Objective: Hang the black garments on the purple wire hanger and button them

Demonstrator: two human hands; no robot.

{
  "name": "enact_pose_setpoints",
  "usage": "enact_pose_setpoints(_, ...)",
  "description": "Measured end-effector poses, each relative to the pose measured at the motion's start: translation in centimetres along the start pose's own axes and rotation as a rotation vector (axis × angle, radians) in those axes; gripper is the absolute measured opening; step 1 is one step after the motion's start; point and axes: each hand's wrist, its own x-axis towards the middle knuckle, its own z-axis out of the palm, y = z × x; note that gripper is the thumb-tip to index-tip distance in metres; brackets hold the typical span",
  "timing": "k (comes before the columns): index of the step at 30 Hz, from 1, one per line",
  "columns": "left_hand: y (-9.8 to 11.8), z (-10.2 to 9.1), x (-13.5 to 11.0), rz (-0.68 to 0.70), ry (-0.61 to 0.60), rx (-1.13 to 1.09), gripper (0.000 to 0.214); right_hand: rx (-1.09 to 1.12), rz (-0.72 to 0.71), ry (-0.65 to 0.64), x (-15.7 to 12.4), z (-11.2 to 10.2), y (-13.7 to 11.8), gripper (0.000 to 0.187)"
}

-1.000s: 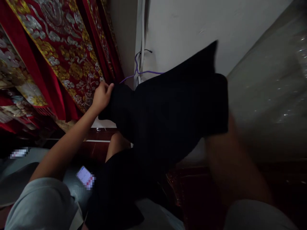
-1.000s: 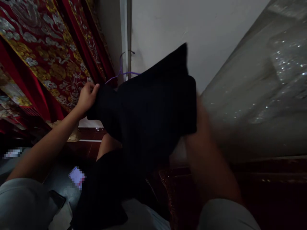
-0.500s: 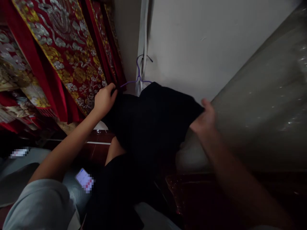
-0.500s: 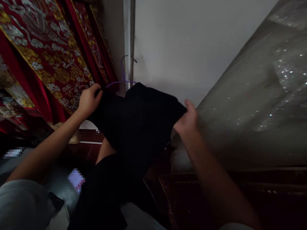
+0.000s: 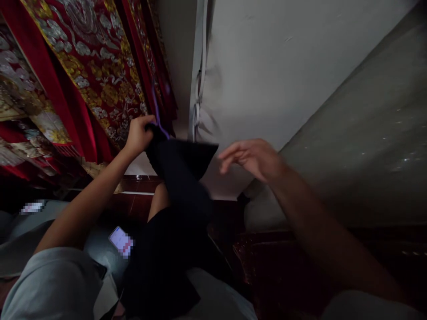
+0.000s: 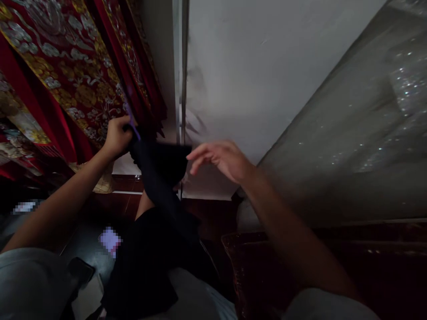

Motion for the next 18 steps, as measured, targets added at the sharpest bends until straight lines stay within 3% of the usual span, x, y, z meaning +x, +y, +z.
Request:
enact_pose_setpoints(2,1.3,0.9,-1.0,0.056,-0.052,-0.128,0.018,-0.143,0.015,-0.016,0.3,1.3,2.5,0.045)
enact_pose_setpoints(3,2.1,1.6,-1.5,0.08,-0.086,-0.17,0.018,-0.257,-0.014,0.024,0.6,2.0,3.8,0.041)
enact_pose_setpoints(4,3.0,2.5,-2.0,0.099,-0.116,-0.207,0.019,-0.365,-0.058,0.052,0.8,2.9,5.2,0.046)
enact_pose_setpoints(8,7.7,6.3,-3.5,0.089,-0.229,-0.53,0.02,-0.666,-0.228,0.191,1.2,6.5,9.4,0.103)
enact_pose_setpoints(10,10.1,7.7,-4.1,0.007,-0.255,-0.704,0.023,-0.743,-0.28,0.336,1.0,7.8,10.4,0.111)
enact_pose_setpoints(14,13.1,8.5,-4.5,-0.171,-0.248,-0.841,0.035,-0.83,-0.305,0.569,0.2,7.8,11.4,0.102)
enact_pose_setpoints(18,12.7,7.5,-4.1,-0.014,-0.463,-0.698,0.007,-0.753,-0.337,0.467,-0.4,5.4,11.9,0.065)
